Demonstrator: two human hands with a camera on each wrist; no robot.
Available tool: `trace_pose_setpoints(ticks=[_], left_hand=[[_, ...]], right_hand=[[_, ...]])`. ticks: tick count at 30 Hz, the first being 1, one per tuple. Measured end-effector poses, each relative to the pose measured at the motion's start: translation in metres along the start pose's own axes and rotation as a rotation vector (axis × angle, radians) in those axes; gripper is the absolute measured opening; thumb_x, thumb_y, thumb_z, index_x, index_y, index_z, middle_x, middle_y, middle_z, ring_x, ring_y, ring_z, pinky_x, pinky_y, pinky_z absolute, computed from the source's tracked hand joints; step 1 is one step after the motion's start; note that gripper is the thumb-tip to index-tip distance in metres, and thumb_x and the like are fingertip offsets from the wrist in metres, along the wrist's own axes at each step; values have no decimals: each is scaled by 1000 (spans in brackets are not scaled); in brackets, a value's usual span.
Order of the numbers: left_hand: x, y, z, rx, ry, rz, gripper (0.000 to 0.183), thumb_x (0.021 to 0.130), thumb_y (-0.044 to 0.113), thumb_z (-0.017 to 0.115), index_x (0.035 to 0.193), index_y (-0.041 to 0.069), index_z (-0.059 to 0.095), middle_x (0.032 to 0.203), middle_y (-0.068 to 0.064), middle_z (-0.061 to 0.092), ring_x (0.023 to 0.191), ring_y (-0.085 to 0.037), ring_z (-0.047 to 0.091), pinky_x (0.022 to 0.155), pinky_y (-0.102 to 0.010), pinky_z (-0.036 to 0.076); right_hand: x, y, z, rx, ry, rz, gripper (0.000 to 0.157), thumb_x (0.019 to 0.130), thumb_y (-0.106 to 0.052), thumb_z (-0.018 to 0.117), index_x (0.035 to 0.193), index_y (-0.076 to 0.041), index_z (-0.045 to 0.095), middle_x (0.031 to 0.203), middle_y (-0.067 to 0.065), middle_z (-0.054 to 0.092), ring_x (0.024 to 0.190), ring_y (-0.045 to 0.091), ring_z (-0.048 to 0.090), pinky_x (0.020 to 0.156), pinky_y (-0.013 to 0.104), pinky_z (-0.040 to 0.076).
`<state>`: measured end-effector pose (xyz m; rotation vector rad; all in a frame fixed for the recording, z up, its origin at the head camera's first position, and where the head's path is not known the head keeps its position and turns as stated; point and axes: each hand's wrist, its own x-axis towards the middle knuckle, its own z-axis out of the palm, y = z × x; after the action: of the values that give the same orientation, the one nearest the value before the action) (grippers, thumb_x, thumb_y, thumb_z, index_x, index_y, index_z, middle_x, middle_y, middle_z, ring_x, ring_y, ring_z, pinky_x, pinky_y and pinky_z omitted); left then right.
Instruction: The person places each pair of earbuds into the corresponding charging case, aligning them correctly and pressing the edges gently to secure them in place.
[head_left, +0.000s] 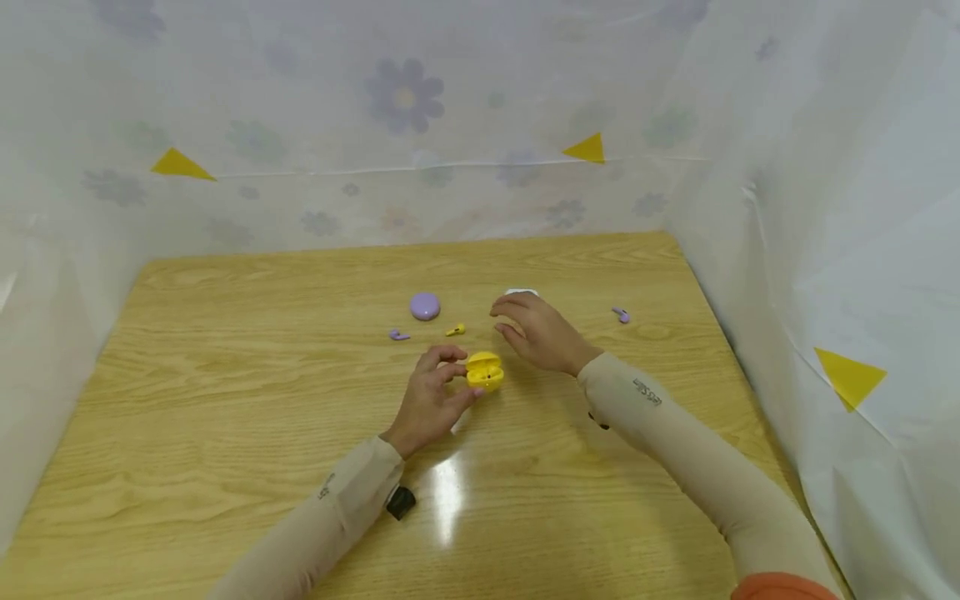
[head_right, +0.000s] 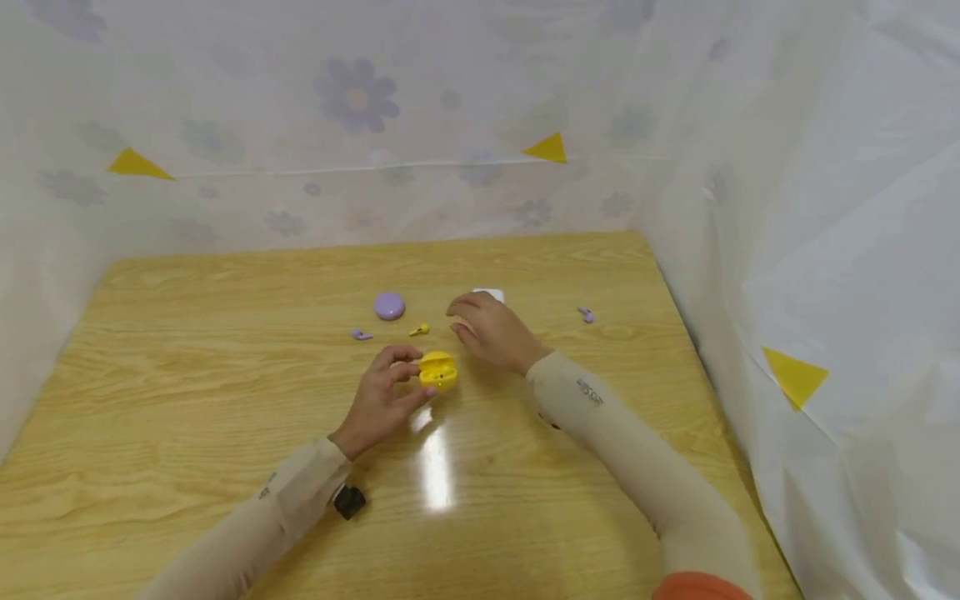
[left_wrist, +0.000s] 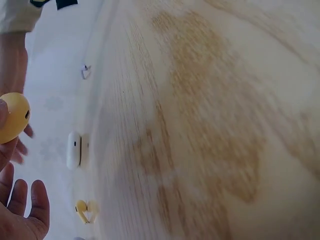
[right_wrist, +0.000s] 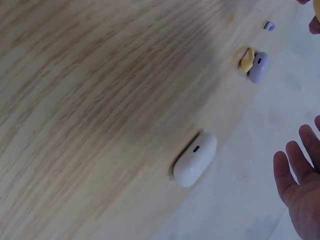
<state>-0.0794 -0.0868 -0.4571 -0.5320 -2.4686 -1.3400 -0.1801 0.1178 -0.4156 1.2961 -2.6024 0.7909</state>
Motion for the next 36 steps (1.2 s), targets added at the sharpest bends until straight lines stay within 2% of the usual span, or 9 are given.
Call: trace_pose_setpoints(ticks=[3,6,9,14,18,24,31,36], left_hand=[[-2,-1,0,-4,2,2,21,74,12,81,84,-1,68,111,-15,60,107,-29,55,80,-33,50],[-4,-2,-1,3,-10,-17,21,74,12,81,85,-1,68,111,-15,60,108,-29,55,87,-37,49],[-6,-3,-3,10,-17,-40,21,74,13,81,85,-1,69,111,-14,60,108,-29,55,94,-42,47],[-8,-5,-6,11,-25,-71,22,75,14,80,87,-1,69,113,-13,59,110,-29,54,97,-44,46],[-8,-6,-8,11,-31,-89,23,76,14,80,88,-2,69,113,-13,59,111,-29,54,99,-43,45],[-9,-9,-10,17,-28,-93,23,76,14,80,89,-1,69,113,-12,59,112,-28,54,99,-44,45],[-10,-8,-9,6,-31,-95,23,76,14,79,89,-1,69,114,-12,59,113,-28,54,99,-43,45],[-8,-7,-8,11,-34,-94,23,76,15,79,90,0,69,115,-12,59,112,-27,54,98,-42,45]], right_hand=[[12,8,10,29,-117,147,26,95,-18,58,113,-1,64,117,14,65,114,29,59,100,45,47],[25,12,21,34,-212,252,27,95,-23,58,110,-2,66,110,12,69,103,26,64,92,41,52],[38,13,30,37,-309,277,28,94,-25,60,111,-3,67,101,11,71,89,22,65,81,36,54],[53,14,42,46,-428,246,32,94,-21,60,123,-6,61,93,8,70,76,15,60,71,29,51],[58,15,52,91,-440,261,31,94,-19,59,123,-8,62,91,7,70,70,13,56,65,25,46],[59,15,67,113,-400,267,25,95,-20,57,116,-9,65,93,7,71,69,12,56,62,22,45],[54,14,69,99,-396,244,16,95,-18,57,102,-10,69,94,4,71,75,13,56,71,27,48],[50,16,64,42,-424,181,14,93,-11,57,96,-8,70,92,5,70,82,15,59,77,31,51]])
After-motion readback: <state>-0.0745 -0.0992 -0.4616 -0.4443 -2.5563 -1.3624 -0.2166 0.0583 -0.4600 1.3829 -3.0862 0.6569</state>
